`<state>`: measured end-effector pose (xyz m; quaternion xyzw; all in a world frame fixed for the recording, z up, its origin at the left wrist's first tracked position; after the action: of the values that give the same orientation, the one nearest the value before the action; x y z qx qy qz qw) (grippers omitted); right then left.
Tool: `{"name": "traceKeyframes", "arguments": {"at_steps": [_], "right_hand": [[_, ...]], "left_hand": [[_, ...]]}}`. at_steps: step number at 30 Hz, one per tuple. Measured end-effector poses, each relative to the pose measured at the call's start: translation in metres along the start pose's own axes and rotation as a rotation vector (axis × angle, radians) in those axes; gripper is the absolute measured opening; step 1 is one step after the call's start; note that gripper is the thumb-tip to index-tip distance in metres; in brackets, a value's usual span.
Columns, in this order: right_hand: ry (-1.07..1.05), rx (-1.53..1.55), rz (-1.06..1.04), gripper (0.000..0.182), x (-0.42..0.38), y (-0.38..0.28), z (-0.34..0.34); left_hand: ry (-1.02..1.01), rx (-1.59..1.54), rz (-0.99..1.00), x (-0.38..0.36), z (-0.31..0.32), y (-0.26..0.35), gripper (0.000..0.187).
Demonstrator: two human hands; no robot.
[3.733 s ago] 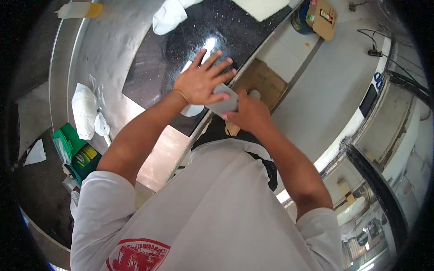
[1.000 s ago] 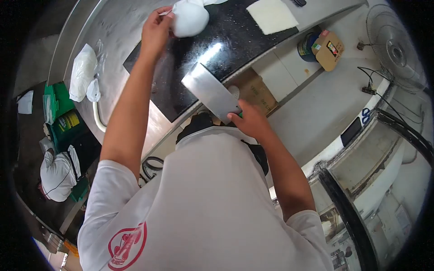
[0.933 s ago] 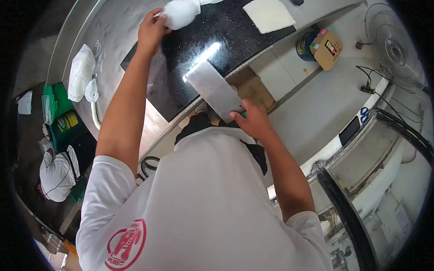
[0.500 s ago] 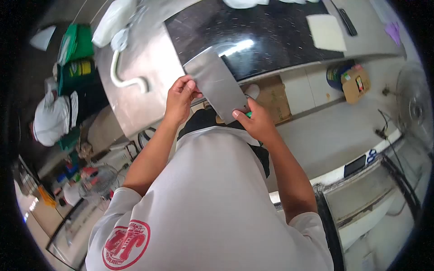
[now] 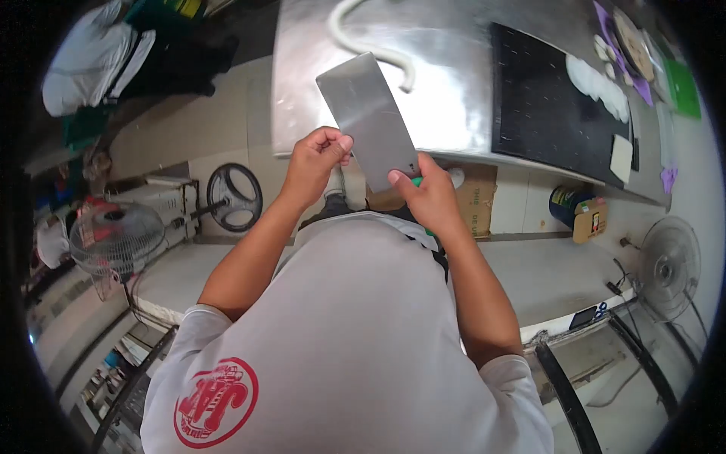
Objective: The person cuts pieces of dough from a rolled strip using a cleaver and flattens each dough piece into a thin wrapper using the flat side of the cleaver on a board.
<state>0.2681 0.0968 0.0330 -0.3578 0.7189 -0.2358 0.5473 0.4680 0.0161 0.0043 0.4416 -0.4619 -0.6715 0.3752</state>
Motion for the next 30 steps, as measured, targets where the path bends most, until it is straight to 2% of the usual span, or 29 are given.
{"name": "traceKeyframes", "arguments": {"at_steps": [2,4,5,9,12,16,17,18,20,23,27,29,30], "right_hand": [[0.003,-0.037,-0.056,0.034,0.0,-0.025,0.047],[-0.069,-0.069,-0.023,0.033,-0.008,-0.046,0.092],[-0.112,-0.114,-0.038,0.034,-0.009,-0.055,0.111],[-0.209,-0.247,-0.087,0.035,-0.004,-0.075,0.163],[-0.218,-0.248,-0.12,0.034,0.001,-0.089,0.193],[-0.353,-0.161,-0.007,0.029,0.002,-0.105,0.231],[-0.377,-0.177,-0.015,0.029,0.003,-0.107,0.237],[-0.385,-0.221,-0.034,0.03,0.002,-0.108,0.246],[-0.395,-0.269,-0.056,0.031,0.001,-0.109,0.257],[-0.426,-0.291,-0.096,0.031,0.0,-0.117,0.274],[-0.46,-0.252,-0.037,0.029,0.001,-0.125,0.289],[-0.455,-0.219,-0.046,0.029,0.001,-0.127,0.294],[-0.439,-0.212,-0.055,0.028,0.002,-0.13,0.295]], "left_hand": [[0.046,-0.006,0.023,-0.017,-0.051,0.006,0.018],[0.177,-0.029,0.041,-0.038,-0.106,0.012,0.014],[0.29,-0.182,0.068,-0.042,-0.134,0.01,0.014],[0.389,-0.225,0.169,-0.055,-0.2,0.03,0.016],[0.367,-0.136,0.171,-0.076,-0.22,0.029,0.019],[0.323,0.031,0.091,-0.114,-0.232,0.018,0.024],[0.301,0.13,0.03,-0.119,-0.235,0.014,0.026],[0.327,0.123,0.035,-0.128,-0.247,0.012,0.026],[0.248,0.197,0.042,-0.14,-0.263,0.007,0.027],[0.235,0.334,0.017,-0.155,-0.277,0.033,0.028],[0.307,0.189,0.037,-0.155,-0.282,0.022,0.028],[0.368,-0.018,0.152,-0.152,-0.281,0.014,0.028],[0.364,-0.02,0.157,-0.15,-0.278,0.014,0.028]]}}
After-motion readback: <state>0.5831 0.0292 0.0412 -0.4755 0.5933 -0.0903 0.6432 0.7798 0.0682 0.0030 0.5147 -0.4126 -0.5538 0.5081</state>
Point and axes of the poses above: each hand's wrist, its own x-axis towards the middle knuckle, its own z-axis out of the palm, y = z × x, the point moved 6 cm from there along x, towards the middle knuckle, and after that the axes turned 9 degrees about z, right-handed, at the moved point
